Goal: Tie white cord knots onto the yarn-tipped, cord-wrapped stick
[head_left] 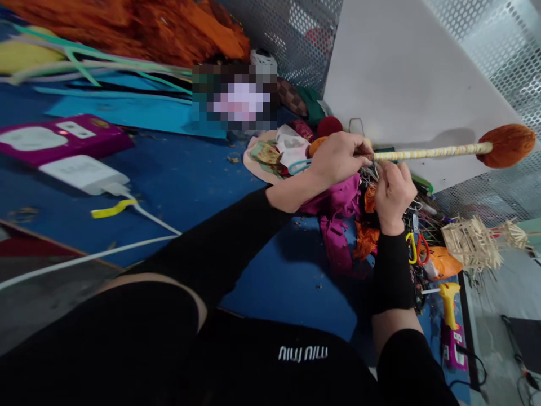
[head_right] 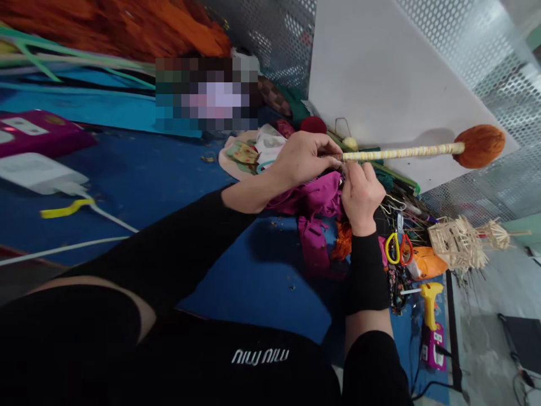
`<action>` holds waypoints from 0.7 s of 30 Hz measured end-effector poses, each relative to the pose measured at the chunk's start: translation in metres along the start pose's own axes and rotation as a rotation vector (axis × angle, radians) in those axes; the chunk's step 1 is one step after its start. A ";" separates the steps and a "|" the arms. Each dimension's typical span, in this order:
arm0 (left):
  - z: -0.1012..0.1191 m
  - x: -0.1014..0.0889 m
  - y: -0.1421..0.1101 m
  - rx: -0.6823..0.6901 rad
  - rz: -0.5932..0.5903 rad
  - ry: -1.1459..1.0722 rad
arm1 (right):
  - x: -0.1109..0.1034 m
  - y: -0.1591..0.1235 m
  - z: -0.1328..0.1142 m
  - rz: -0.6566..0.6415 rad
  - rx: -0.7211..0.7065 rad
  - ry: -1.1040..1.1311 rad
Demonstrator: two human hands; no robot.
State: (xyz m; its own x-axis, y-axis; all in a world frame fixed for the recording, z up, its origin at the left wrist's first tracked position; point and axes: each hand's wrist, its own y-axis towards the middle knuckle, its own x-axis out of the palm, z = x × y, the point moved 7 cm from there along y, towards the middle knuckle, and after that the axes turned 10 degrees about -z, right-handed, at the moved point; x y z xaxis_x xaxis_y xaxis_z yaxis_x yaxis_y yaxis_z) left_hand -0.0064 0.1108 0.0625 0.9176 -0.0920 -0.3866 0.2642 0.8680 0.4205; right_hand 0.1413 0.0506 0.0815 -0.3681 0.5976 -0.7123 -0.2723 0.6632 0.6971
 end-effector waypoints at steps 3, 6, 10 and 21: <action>0.007 0.004 -0.004 0.016 -0.024 0.092 | -0.006 0.002 0.006 -0.002 0.011 -0.027; 0.014 0.007 -0.009 0.025 -0.037 0.197 | -0.006 0.004 0.010 -0.003 0.022 -0.038; 0.020 0.013 -0.014 0.028 -0.071 0.355 | -0.005 0.006 0.016 -0.016 0.025 -0.003; 0.023 0.019 -0.016 0.070 -0.147 0.504 | -0.005 0.009 0.017 -0.106 0.043 -0.013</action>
State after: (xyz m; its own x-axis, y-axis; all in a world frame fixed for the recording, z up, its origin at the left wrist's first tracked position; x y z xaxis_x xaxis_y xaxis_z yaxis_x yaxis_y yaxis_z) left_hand 0.0135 0.0841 0.0674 0.6174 0.0507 -0.7850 0.4143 0.8274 0.3792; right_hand 0.1554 0.0609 0.0899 -0.3274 0.5290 -0.7829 -0.2704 0.7415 0.6141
